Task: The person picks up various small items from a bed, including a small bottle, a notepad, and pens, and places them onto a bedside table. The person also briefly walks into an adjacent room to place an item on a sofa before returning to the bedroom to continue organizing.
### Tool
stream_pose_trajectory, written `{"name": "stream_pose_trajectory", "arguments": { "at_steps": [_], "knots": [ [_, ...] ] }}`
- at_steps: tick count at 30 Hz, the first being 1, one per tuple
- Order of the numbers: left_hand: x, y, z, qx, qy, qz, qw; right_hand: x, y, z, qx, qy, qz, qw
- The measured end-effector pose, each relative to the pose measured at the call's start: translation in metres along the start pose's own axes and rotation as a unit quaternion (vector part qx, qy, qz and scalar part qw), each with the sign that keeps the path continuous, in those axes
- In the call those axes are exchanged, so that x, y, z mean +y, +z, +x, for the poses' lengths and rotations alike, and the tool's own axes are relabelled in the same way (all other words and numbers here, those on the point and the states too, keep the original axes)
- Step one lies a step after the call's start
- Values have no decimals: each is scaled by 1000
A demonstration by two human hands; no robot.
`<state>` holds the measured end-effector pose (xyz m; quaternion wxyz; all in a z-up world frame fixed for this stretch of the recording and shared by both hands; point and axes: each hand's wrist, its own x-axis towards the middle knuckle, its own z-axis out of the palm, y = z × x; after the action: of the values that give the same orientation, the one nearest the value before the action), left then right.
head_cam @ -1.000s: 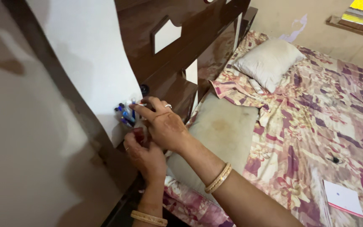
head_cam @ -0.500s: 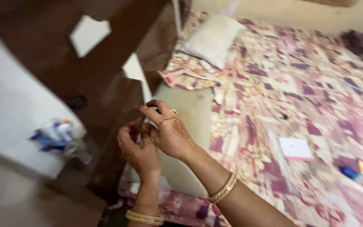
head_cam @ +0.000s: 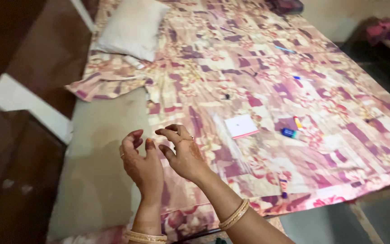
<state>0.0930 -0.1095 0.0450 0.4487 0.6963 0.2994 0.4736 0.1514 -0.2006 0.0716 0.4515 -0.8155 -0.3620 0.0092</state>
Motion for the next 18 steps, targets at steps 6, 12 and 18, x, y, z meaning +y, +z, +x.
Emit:
{"name": "stream_pose_trajectory", "arguments": {
  "at_steps": [6,12,18],
  "knots": [
    [22,77,-34,-76,-11,-4,997,54,-63,-6,51,70,21,996],
    [46,152,-77,-128,-26,-28,991,109,-127,-19,75,129,41,988],
    [58,198,-110,-226,-8,-30,974,154,-168,-34,154,196,47,967]
  ]
}}
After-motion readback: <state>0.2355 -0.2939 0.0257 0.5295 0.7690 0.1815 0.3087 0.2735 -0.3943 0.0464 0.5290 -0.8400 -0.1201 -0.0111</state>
